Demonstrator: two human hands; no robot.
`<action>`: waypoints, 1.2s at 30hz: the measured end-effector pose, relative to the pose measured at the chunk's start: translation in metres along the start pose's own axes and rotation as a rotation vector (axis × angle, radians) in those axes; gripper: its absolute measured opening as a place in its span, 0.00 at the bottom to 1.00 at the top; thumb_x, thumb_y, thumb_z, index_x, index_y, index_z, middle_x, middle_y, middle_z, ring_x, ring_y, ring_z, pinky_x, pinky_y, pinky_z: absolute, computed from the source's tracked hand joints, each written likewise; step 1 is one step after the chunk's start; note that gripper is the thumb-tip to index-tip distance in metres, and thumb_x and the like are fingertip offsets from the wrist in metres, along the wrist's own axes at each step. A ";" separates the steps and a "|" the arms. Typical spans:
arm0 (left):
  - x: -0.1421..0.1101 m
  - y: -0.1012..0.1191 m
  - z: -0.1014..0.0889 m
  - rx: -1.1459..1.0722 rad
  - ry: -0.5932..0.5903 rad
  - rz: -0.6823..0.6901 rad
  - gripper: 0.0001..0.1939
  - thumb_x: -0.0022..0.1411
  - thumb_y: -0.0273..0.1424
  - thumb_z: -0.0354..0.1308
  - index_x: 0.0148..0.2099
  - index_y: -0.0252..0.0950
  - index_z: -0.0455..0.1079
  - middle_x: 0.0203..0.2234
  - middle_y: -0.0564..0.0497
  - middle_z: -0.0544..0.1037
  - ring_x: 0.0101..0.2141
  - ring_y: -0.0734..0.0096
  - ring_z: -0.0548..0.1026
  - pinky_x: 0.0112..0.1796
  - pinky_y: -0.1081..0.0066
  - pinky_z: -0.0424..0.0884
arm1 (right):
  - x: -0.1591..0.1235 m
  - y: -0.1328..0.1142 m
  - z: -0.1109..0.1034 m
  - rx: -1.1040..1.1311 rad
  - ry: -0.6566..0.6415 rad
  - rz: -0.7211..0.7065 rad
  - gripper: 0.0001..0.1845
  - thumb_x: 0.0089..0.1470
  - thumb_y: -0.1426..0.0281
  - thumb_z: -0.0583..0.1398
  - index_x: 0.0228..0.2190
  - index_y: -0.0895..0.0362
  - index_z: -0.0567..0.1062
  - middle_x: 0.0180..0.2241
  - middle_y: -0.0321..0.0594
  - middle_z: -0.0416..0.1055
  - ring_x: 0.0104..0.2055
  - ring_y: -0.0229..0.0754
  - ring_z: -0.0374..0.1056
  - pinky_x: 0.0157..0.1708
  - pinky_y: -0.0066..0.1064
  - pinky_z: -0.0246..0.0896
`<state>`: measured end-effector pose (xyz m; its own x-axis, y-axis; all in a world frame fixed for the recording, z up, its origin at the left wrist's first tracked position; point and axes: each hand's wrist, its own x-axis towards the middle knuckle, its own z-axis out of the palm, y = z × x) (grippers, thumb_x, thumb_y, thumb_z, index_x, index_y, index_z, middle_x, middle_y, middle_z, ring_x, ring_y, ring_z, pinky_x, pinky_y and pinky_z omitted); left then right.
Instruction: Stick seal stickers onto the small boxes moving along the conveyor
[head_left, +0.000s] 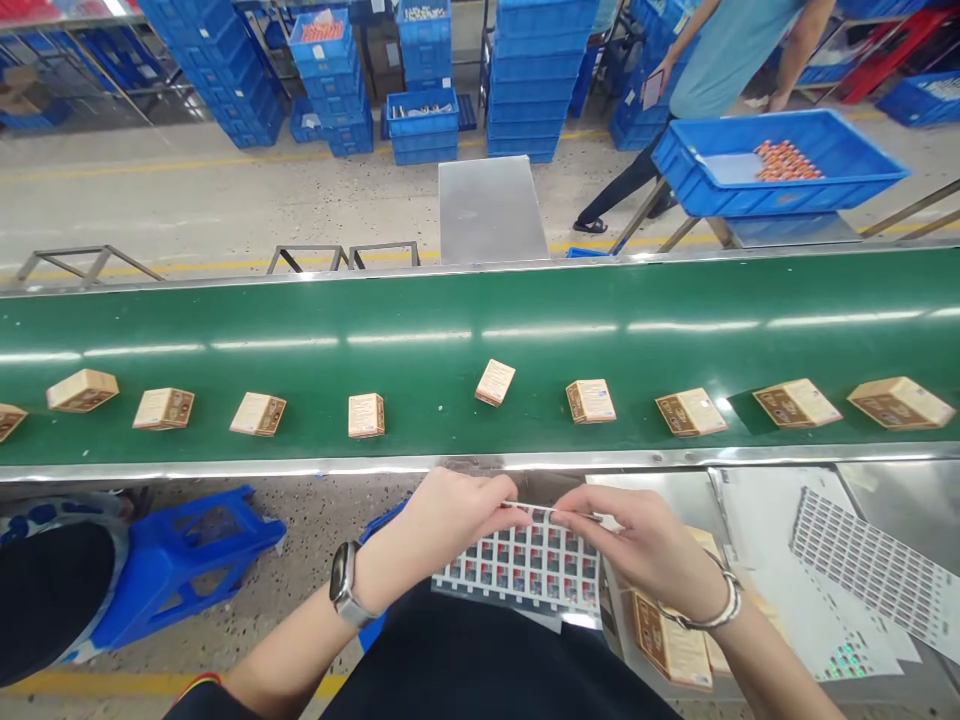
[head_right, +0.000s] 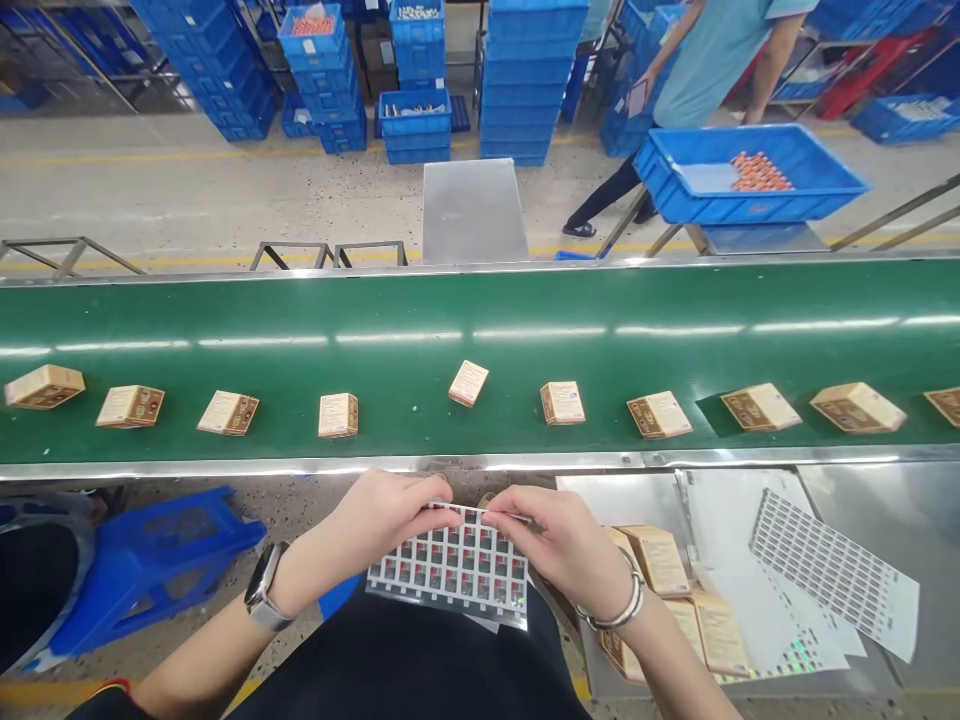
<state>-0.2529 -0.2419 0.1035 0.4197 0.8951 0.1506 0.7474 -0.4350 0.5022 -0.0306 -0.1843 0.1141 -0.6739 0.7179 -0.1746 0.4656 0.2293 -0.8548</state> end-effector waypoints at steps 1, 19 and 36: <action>0.000 -0.001 -0.002 0.033 0.006 0.020 0.26 0.75 0.44 0.38 0.30 0.35 0.66 0.15 0.56 0.68 0.16 0.76 0.67 0.19 0.72 0.49 | -0.001 0.001 -0.002 -0.009 -0.007 0.006 0.15 0.60 0.59 0.56 0.27 0.51 0.77 0.26 0.37 0.79 0.26 0.41 0.73 0.28 0.30 0.68; -0.005 -0.026 -0.038 -0.153 -0.262 -0.077 0.26 0.72 0.46 0.46 0.28 0.34 0.71 0.16 0.56 0.69 0.17 0.78 0.64 0.21 0.76 0.55 | 0.009 -0.002 -0.006 -0.003 -0.152 0.008 0.15 0.59 0.57 0.59 0.29 0.52 0.80 0.27 0.37 0.79 0.26 0.40 0.71 0.25 0.29 0.62; 0.017 -0.001 0.008 -0.184 -0.178 -0.271 0.11 0.69 0.35 0.54 0.35 0.39 0.72 0.20 0.59 0.74 0.20 0.75 0.70 0.24 0.74 0.56 | 0.019 0.015 -0.003 0.068 0.005 0.039 0.14 0.60 0.59 0.56 0.28 0.53 0.75 0.27 0.37 0.78 0.30 0.41 0.74 0.32 0.30 0.69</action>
<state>-0.2420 -0.2268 0.0990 0.3148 0.9370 -0.1512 0.7456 -0.1455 0.6503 -0.0345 -0.1654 0.0998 -0.6532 0.7287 -0.2058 0.4511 0.1562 -0.8787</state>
